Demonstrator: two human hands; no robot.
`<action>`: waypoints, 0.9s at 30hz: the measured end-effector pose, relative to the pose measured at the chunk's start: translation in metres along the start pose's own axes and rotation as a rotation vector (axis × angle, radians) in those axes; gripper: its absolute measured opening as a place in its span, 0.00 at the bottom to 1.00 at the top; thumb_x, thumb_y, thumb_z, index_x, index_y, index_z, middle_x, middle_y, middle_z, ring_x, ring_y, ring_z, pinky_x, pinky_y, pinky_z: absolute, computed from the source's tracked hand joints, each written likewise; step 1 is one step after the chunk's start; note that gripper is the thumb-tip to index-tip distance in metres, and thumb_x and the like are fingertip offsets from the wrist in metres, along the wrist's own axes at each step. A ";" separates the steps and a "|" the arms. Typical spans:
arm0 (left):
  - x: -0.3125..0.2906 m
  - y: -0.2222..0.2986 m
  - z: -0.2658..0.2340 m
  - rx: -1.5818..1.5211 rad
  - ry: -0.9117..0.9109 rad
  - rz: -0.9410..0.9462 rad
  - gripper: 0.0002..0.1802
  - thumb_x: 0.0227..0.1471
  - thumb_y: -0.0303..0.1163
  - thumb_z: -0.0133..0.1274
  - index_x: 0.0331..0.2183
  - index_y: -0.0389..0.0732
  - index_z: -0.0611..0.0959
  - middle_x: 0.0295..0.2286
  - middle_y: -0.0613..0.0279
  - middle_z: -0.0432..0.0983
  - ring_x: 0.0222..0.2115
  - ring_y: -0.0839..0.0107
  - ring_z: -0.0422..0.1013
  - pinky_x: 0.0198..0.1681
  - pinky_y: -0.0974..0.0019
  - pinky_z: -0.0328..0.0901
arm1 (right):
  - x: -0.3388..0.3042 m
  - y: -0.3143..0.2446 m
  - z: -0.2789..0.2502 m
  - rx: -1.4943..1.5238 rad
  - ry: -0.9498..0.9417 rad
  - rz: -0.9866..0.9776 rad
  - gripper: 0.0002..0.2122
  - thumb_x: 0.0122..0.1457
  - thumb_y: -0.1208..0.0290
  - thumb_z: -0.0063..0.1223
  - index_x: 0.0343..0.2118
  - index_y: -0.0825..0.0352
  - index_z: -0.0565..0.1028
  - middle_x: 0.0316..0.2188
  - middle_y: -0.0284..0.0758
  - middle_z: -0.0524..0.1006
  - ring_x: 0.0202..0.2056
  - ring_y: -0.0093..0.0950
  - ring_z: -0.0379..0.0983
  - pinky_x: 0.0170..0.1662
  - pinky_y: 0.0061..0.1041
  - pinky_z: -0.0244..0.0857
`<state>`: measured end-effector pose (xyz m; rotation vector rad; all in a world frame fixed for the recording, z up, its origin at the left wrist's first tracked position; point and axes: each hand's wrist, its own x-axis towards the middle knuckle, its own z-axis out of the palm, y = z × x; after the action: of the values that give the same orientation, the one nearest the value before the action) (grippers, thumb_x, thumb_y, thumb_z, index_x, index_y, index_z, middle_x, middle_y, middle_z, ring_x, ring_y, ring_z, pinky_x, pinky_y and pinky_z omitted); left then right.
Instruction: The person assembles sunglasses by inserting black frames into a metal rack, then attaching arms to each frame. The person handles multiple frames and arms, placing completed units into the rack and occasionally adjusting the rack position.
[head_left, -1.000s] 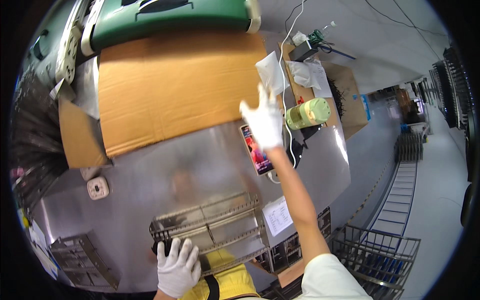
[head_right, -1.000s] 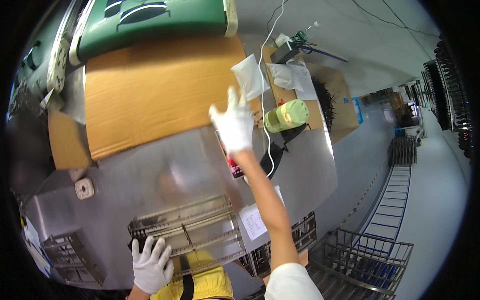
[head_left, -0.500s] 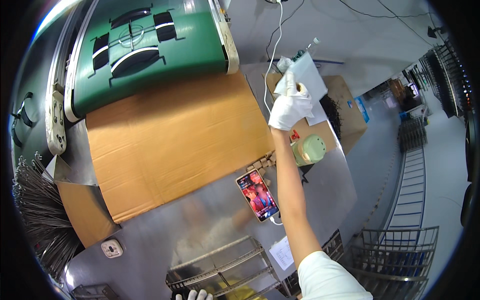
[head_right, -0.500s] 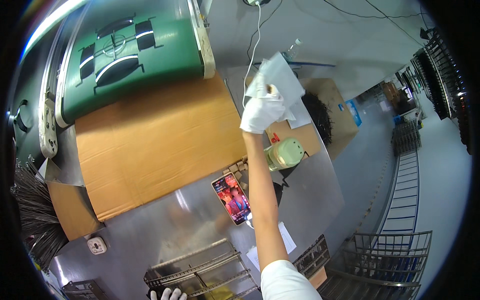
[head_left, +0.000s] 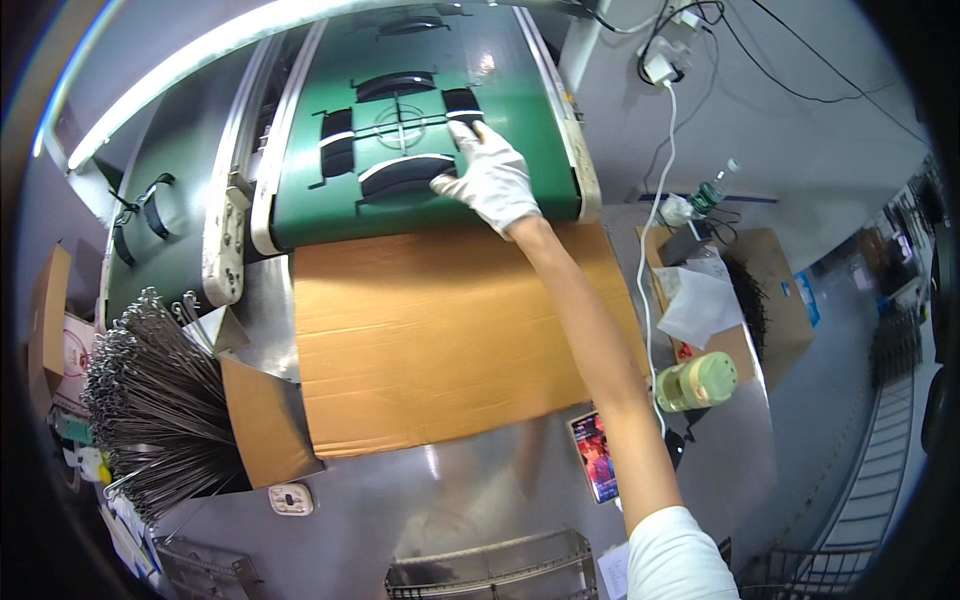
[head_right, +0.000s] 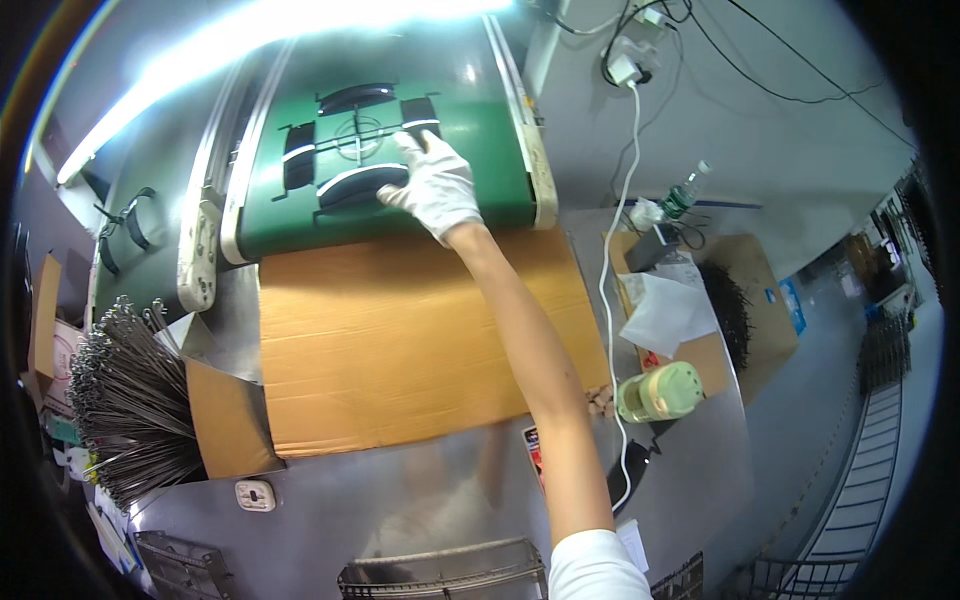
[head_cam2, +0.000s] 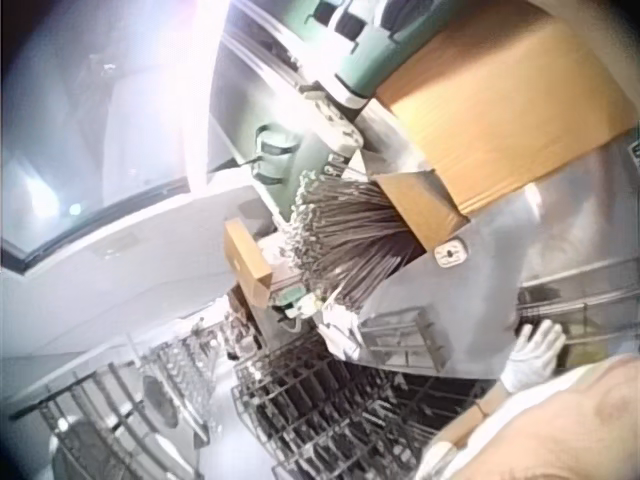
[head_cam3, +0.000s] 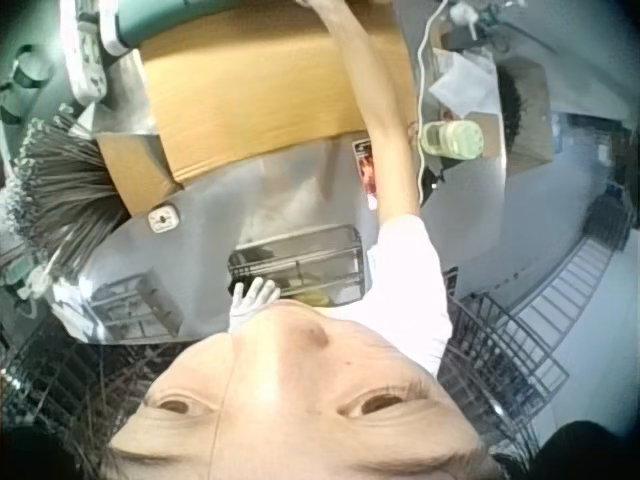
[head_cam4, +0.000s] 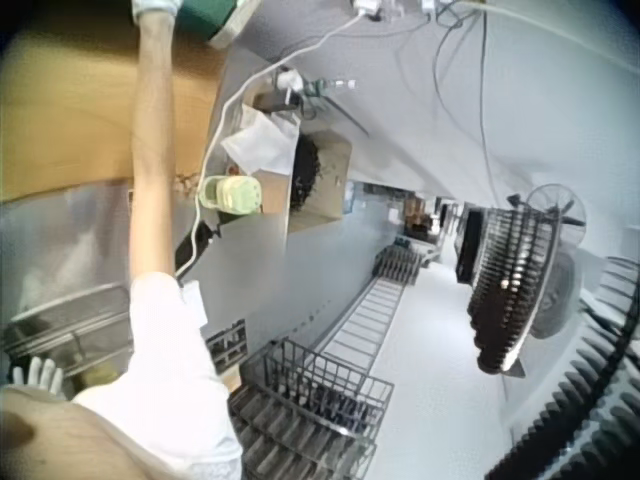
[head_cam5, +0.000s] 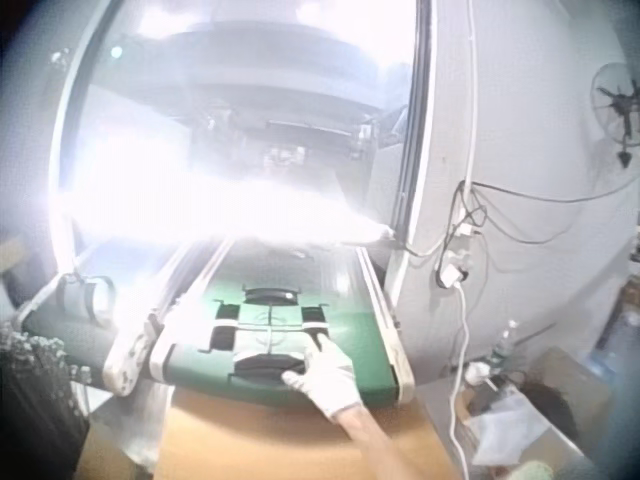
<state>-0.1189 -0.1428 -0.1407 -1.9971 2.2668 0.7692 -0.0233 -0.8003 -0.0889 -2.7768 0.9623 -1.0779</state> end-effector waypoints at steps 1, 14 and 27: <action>0.000 0.001 -0.003 0.001 -0.005 -0.006 0.30 0.58 0.49 0.41 0.61 0.54 0.70 0.63 0.68 0.61 0.66 0.62 0.52 0.65 0.34 0.41 | 0.014 -0.016 0.008 -0.088 -0.112 -0.041 0.41 0.46 0.49 0.66 0.63 0.58 0.64 0.57 0.49 0.70 0.55 0.43 0.70 0.61 0.39 0.58; 0.014 0.006 -0.054 -0.255 0.386 -0.072 0.26 0.43 0.43 0.63 0.47 0.48 0.83 0.52 0.59 0.73 0.60 0.52 0.61 0.65 0.37 0.41 | -0.213 -0.156 -0.115 0.189 -0.137 -0.104 0.28 0.40 0.64 0.67 0.49 0.64 0.76 0.33 0.40 0.74 0.35 0.38 0.73 0.38 0.35 0.68; -0.006 0.010 -0.097 -2.052 0.968 0.115 0.28 0.62 0.28 0.47 0.61 0.48 0.62 0.55 0.47 0.65 0.46 0.53 0.72 0.42 0.58 0.71 | -0.395 -0.346 -0.322 0.936 -0.311 0.018 0.33 0.42 0.50 0.69 0.49 0.67 0.76 0.47 0.45 0.73 0.46 0.45 0.72 0.48 0.38 0.68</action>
<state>-0.0980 -0.1727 -0.0501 -2.9475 1.1932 3.9064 -0.2603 -0.2380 -0.0065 -2.0437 0.3040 -0.7631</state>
